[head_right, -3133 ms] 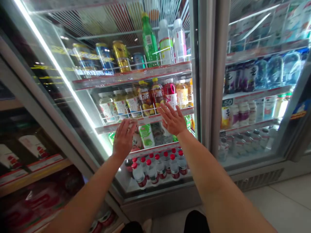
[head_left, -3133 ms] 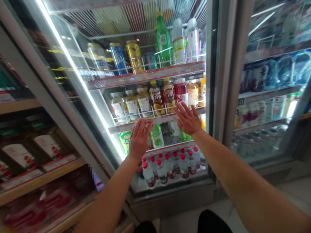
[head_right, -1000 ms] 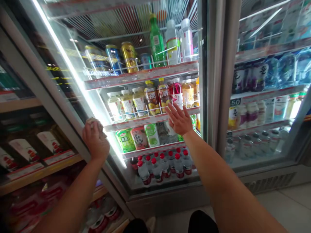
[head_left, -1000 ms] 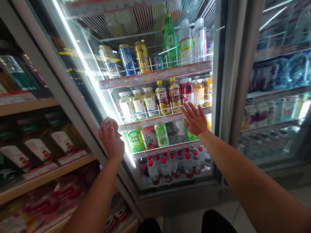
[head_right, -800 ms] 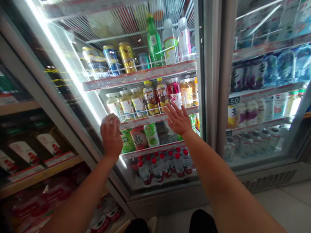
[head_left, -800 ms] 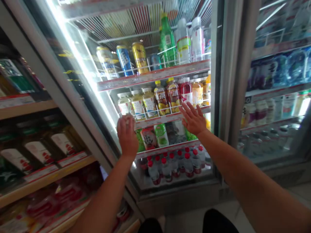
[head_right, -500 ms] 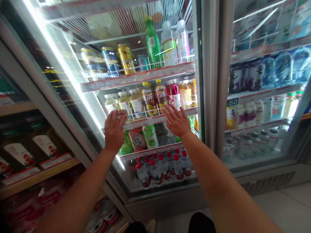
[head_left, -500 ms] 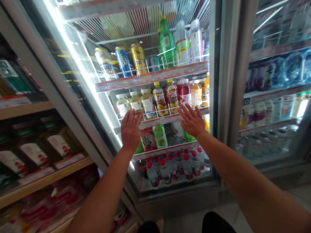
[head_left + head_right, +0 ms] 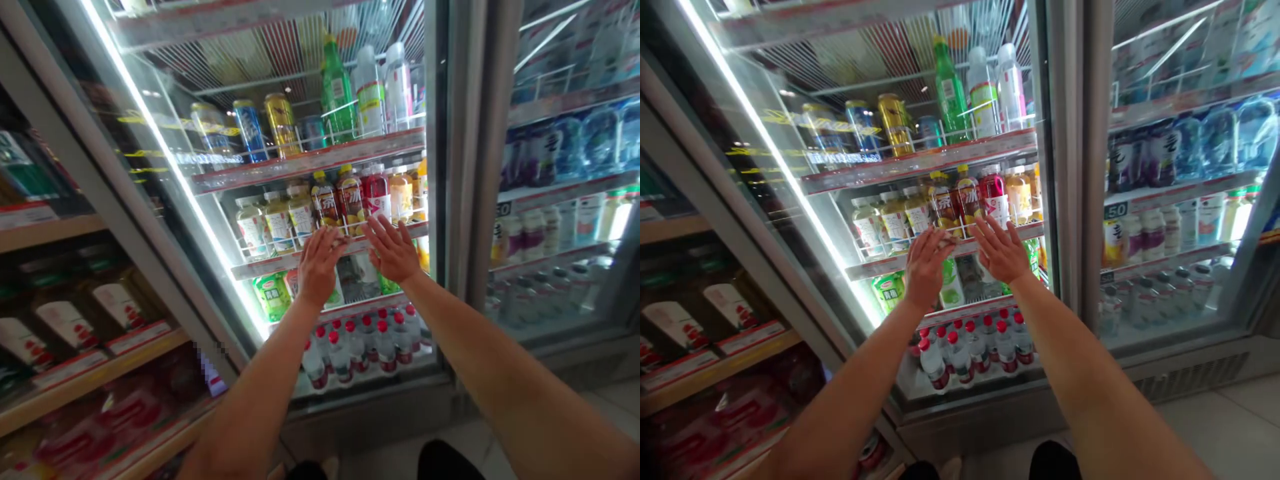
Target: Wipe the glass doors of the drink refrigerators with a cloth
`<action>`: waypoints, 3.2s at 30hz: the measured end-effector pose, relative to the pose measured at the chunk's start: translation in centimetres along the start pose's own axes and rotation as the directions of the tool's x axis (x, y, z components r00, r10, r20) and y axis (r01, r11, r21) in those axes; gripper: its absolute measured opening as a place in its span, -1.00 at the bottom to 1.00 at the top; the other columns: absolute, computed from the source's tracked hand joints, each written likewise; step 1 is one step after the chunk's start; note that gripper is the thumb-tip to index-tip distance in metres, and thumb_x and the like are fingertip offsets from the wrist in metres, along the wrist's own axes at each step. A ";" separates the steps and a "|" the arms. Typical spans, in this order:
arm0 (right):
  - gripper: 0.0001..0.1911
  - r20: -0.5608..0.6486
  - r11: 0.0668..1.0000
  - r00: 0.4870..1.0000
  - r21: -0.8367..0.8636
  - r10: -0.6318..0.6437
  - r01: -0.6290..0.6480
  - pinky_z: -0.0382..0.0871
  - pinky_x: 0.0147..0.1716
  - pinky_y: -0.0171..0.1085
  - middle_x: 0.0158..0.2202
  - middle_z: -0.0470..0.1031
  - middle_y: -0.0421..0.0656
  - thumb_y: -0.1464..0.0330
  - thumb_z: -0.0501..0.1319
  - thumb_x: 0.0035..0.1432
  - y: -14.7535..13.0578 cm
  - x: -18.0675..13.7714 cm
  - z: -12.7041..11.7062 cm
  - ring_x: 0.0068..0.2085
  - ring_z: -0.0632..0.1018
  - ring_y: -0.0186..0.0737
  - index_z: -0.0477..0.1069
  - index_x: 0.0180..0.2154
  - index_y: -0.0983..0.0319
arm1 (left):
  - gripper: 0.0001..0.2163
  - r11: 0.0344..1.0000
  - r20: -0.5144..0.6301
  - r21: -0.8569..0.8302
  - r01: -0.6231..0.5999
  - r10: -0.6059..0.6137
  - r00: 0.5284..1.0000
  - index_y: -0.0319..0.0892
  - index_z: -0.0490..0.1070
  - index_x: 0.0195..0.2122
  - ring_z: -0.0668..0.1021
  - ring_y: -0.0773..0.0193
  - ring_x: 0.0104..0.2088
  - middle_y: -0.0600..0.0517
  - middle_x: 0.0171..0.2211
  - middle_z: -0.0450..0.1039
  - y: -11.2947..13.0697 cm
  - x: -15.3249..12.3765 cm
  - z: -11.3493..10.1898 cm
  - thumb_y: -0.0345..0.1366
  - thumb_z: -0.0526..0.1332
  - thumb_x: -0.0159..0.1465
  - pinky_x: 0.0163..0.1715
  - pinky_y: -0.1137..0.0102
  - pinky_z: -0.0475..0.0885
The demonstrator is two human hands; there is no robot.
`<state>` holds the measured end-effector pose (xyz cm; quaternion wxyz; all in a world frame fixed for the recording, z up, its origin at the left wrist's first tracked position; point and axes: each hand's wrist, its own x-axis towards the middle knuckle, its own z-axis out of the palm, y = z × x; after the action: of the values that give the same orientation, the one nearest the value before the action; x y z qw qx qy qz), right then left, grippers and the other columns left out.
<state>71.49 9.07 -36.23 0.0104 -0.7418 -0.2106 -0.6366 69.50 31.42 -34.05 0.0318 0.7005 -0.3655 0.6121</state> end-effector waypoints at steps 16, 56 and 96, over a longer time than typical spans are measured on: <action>-0.29 0.018 1.000 1.000 0.011 -0.006 0.006 -0.23 0.42 0.02 0.42 0.08 -0.16 0.36 0.01 0.36 0.0 0.0 0.0 0.43 0.10 -0.13 -0.20 0.45 0.13 | -0.63 0.986 0.047 0.066 -0.152 0.150 0.988 -0.14 0.40 0.17 0.14 0.15 0.40 -0.10 0.25 0.35 -1.3 -2.3 -1.6 -0.53 0.10 0.37 0.36 0.12 0.18; -0.30 -0.042 0.999 0.999 -0.045 -0.016 0.014 -0.12 0.40 0.03 0.38 0.17 -0.11 0.39 0.02 0.34 -0.4 0.0 0.1 0.41 0.16 -0.12 -0.14 0.44 0.14 | -0.42 0.838 -0.086 0.373 0.399 -0.397 0.914 -0.01 0.12 0.39 0.26 -0.16 0.33 -0.24 0.35 0.13 -11.6 -15.8 -11.1 -0.43 0.12 0.34 0.25 -0.15 0.23; -0.27 -0.030 1.000 0.999 0.001 -0.015 0.015 -0.16 0.40 0.03 0.40 0.14 -0.15 0.39 0.04 0.35 -0.2 0.0 0.1 0.42 0.13 -0.11 -0.19 0.44 0.13 | -0.63 0.989 0.018 0.127 0.072 -0.075 0.997 -0.06 0.45 0.16 0.34 0.06 0.24 -0.07 0.15 0.43 -4.0 -1.9 -3.9 -0.46 0.12 0.37 0.26 0.10 0.28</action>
<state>71.50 9.23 -36.29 0.0093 -0.7305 -0.2165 -0.6476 68.47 37.15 -33.13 0.0057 0.7212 -0.3003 0.6242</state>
